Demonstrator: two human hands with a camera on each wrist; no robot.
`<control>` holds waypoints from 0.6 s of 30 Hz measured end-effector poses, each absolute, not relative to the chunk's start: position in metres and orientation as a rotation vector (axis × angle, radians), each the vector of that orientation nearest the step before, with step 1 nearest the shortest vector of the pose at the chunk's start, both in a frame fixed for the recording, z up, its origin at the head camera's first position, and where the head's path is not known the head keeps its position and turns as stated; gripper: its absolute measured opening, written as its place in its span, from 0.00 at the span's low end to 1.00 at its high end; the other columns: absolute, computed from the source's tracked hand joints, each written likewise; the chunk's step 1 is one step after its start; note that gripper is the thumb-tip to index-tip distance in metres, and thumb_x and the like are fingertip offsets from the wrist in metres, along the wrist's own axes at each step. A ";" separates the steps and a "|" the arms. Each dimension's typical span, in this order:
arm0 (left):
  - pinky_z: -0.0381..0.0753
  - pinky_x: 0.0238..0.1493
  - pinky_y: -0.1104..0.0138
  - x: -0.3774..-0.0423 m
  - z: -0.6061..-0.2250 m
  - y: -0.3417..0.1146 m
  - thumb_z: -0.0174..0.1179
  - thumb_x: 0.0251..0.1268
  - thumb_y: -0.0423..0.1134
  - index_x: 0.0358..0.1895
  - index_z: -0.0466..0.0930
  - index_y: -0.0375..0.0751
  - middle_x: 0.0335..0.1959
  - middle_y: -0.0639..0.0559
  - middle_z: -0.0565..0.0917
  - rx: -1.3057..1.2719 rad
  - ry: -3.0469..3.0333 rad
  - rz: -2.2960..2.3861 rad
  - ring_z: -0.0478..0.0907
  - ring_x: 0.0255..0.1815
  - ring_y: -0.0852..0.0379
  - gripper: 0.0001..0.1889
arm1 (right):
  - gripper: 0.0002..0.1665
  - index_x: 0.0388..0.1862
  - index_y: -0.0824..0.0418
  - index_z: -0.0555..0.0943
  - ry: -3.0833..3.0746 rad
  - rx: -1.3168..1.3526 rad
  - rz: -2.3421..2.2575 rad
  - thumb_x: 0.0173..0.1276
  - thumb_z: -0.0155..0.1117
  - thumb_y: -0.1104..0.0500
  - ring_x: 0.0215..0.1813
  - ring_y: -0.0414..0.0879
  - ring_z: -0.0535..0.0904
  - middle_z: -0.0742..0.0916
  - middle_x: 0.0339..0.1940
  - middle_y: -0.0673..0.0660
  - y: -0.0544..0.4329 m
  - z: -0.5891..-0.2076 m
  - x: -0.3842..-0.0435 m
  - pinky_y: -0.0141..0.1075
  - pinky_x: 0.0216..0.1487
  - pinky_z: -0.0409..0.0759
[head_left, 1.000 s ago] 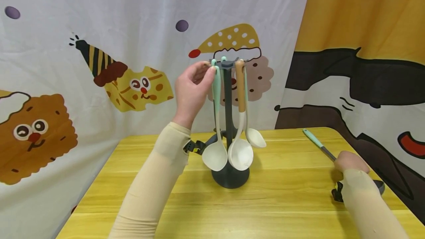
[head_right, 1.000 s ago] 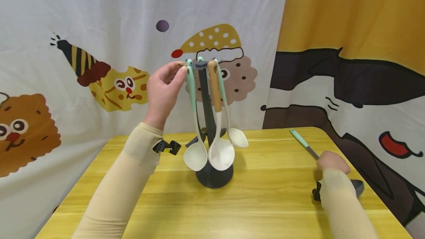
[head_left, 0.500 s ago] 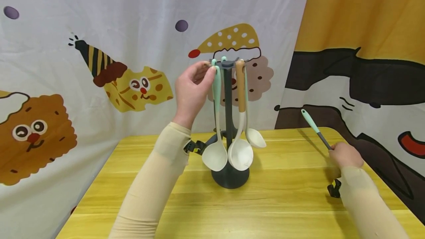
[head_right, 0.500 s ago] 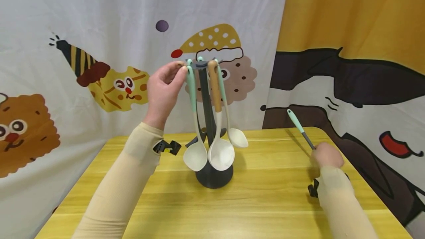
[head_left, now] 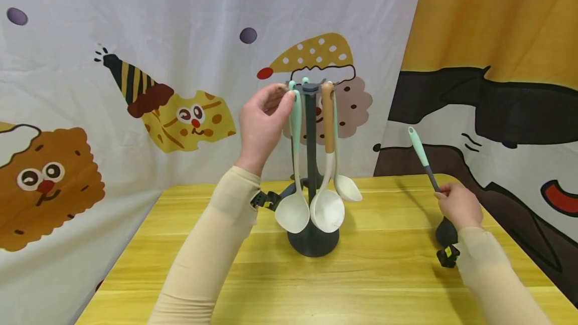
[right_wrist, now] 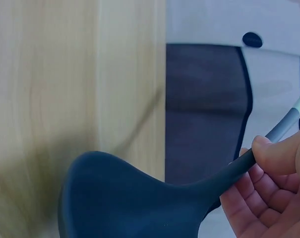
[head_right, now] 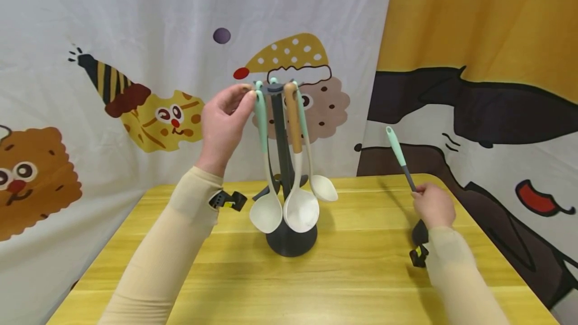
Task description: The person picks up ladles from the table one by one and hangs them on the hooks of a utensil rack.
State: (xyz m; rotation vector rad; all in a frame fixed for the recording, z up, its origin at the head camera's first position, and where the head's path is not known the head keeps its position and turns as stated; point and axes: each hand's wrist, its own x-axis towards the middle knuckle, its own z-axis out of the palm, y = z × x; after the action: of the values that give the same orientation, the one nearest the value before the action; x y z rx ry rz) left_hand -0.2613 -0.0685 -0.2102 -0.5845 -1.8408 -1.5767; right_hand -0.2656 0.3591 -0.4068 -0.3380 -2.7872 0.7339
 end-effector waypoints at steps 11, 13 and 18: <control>0.80 0.53 0.67 -0.261 -0.210 -0.068 0.61 0.69 0.42 0.53 0.82 0.35 0.47 0.48 0.86 -0.578 -1.854 -1.560 0.82 0.48 0.56 0.17 | 0.19 0.50 0.76 0.77 -2.660 -0.173 0.787 0.74 0.58 0.58 0.42 0.65 0.79 0.83 0.44 0.73 0.335 -0.398 -0.259 0.55 0.40 0.75; 0.80 0.53 0.67 -0.261 -0.209 -0.068 0.61 0.69 0.43 0.53 0.82 0.36 0.47 0.48 0.86 -0.576 -1.855 -1.560 0.82 0.48 0.57 0.16 | 0.19 0.51 0.75 0.77 -2.635 -0.162 0.815 0.75 0.58 0.58 0.44 0.66 0.79 0.83 0.45 0.73 0.328 -0.395 -0.256 0.55 0.41 0.75; 0.80 0.53 0.67 -0.262 -0.209 -0.068 0.61 0.69 0.42 0.54 0.82 0.35 0.47 0.48 0.86 -0.579 -1.854 -1.564 0.82 0.48 0.56 0.17 | 0.19 0.51 0.75 0.77 -2.570 -0.120 0.884 0.75 0.58 0.58 0.46 0.66 0.78 0.83 0.45 0.73 0.313 -0.386 -0.250 0.56 0.44 0.74</control>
State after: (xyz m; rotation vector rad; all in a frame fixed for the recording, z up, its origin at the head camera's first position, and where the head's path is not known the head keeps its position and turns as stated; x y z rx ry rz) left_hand -0.2617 -0.0679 -0.2094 -0.5790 -1.8542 -1.5640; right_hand -0.2496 0.3126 -0.3857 -0.1205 -2.5700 0.8840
